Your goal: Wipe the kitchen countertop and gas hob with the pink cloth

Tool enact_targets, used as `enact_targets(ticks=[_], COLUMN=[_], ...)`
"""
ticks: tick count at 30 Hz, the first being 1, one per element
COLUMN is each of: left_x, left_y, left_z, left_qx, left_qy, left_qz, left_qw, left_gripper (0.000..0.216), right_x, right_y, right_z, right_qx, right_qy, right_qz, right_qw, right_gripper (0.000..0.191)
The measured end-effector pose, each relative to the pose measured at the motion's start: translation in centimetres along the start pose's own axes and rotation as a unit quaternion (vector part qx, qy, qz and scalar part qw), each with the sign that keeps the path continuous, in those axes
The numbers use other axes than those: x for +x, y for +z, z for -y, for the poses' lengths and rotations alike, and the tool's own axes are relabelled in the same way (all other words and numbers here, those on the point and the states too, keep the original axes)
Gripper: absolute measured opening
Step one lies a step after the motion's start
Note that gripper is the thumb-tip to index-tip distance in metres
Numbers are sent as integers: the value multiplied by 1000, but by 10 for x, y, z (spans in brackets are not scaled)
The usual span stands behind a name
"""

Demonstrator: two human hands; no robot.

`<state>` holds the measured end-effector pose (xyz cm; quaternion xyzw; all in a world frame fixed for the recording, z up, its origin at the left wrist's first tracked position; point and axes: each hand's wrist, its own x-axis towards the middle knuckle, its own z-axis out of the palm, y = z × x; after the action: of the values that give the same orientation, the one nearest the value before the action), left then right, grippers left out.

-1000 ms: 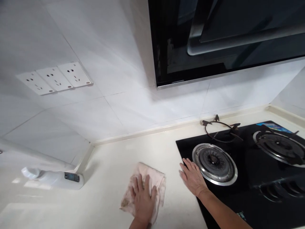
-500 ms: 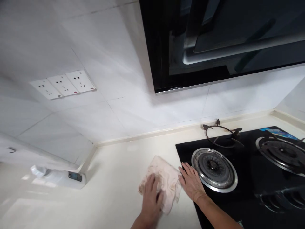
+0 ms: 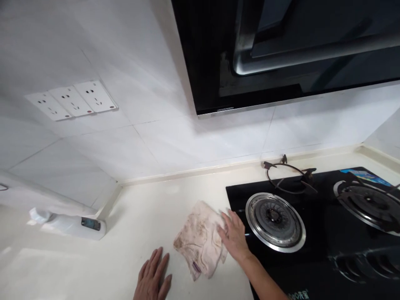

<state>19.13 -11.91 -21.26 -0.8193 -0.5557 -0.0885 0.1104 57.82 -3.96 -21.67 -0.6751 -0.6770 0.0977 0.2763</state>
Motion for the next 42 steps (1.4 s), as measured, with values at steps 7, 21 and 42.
enact_targets(ticks=[7, 21, 42], left_x=[3, 5, 3], left_y=[-4, -8, -12], left_z=[1, -1, -1], left_qx=[32, 38, 43], left_qy=[43, 48, 49], left_qz=[-53, -63, -26], left_qw=[997, 996, 998], left_gripper=[66, 66, 68], right_x=[7, -82, 41], right_y=[14, -53, -21], right_z=[90, 10, -6], right_qx=[29, -13, -230], right_qy=[-87, -177, 18], right_qz=[296, 85, 64], right_qw=[951, 980, 971], right_gripper=[77, 44, 57])
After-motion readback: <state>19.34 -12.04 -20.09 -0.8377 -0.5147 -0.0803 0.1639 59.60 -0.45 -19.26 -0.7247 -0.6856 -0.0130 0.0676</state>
